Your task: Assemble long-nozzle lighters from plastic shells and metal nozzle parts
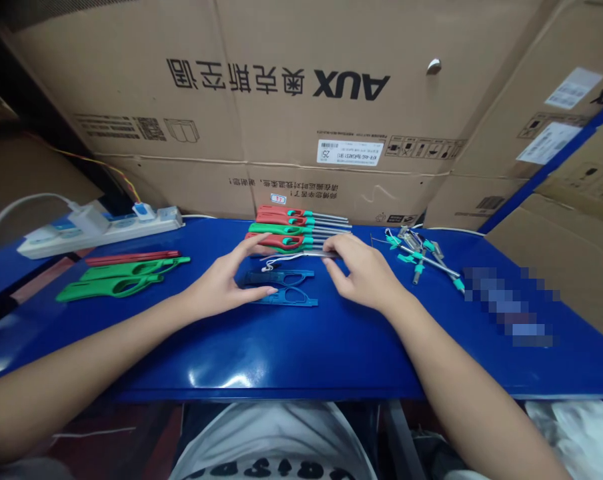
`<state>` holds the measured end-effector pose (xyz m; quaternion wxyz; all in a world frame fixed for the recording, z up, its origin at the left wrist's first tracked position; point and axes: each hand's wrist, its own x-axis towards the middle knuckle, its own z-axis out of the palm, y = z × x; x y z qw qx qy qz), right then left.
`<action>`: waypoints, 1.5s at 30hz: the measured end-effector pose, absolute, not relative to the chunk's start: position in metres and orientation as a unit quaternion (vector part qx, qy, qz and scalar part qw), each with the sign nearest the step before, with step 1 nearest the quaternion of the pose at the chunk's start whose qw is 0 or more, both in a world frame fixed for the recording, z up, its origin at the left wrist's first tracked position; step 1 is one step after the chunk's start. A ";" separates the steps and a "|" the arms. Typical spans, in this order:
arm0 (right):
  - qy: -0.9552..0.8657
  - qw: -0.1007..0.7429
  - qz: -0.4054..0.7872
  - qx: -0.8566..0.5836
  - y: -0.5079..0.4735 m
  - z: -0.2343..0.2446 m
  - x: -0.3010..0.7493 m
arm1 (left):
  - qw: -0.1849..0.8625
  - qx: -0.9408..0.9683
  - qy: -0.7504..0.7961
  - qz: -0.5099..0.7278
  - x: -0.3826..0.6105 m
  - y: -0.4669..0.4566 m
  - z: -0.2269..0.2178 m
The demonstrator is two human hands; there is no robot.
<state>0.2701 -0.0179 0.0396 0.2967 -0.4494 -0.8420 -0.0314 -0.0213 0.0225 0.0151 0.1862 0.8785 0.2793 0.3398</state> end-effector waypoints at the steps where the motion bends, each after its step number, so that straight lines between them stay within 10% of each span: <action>1: -0.847 0.294 -0.022 -0.443 -0.019 0.038 0.267 | 0.198 0.874 0.280 0.343 -0.019 0.020 0.013; 18: -0.844 0.120 0.348 -0.390 -0.017 0.048 0.276 | 0.141 0.868 0.263 0.397 -0.023 0.021 0.016; 45: -0.821 0.036 0.325 -0.468 -0.011 0.042 0.288 | 0.092 0.950 0.226 0.194 -0.026 0.029 0.004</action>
